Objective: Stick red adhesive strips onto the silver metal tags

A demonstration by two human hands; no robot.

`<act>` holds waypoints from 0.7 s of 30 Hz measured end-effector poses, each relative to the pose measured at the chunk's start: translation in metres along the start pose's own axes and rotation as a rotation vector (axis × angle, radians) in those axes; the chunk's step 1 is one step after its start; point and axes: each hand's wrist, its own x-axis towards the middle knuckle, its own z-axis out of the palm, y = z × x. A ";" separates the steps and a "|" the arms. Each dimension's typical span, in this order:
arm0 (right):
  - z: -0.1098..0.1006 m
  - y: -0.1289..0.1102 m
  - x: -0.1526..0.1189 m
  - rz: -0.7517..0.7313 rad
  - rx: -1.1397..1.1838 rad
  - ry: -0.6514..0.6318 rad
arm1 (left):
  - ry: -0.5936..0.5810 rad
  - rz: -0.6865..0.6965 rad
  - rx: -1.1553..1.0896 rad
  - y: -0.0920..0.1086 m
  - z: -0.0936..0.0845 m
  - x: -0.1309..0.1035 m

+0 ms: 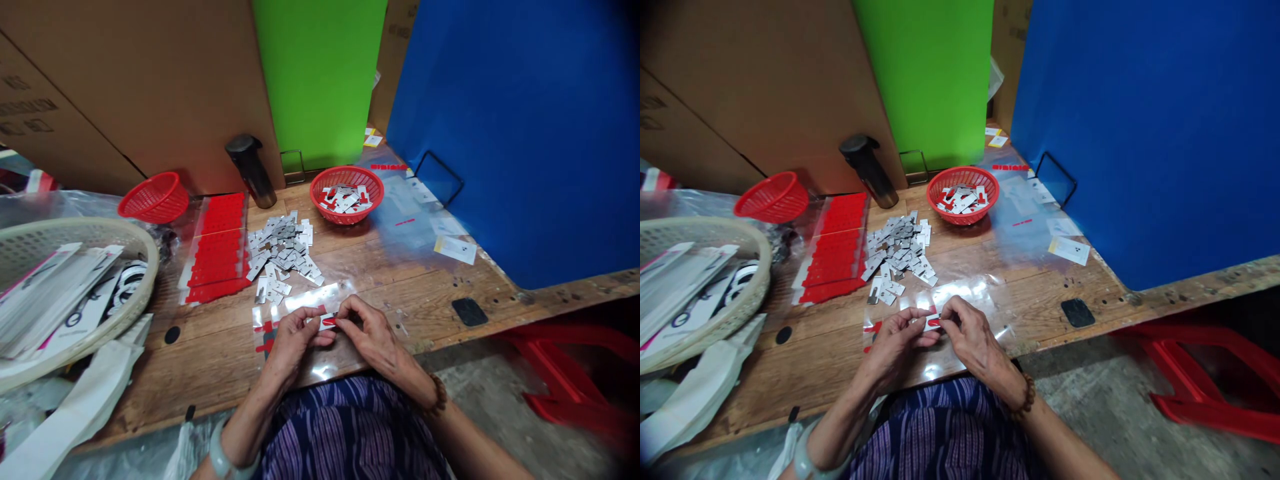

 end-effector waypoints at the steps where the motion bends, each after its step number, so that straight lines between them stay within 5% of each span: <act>1: 0.000 0.000 0.000 0.001 -0.001 0.002 | -0.001 0.001 -0.003 0.000 0.000 0.000; 21: 0.005 0.006 0.001 -0.011 0.004 0.034 | 0.001 0.003 0.024 -0.002 -0.002 0.001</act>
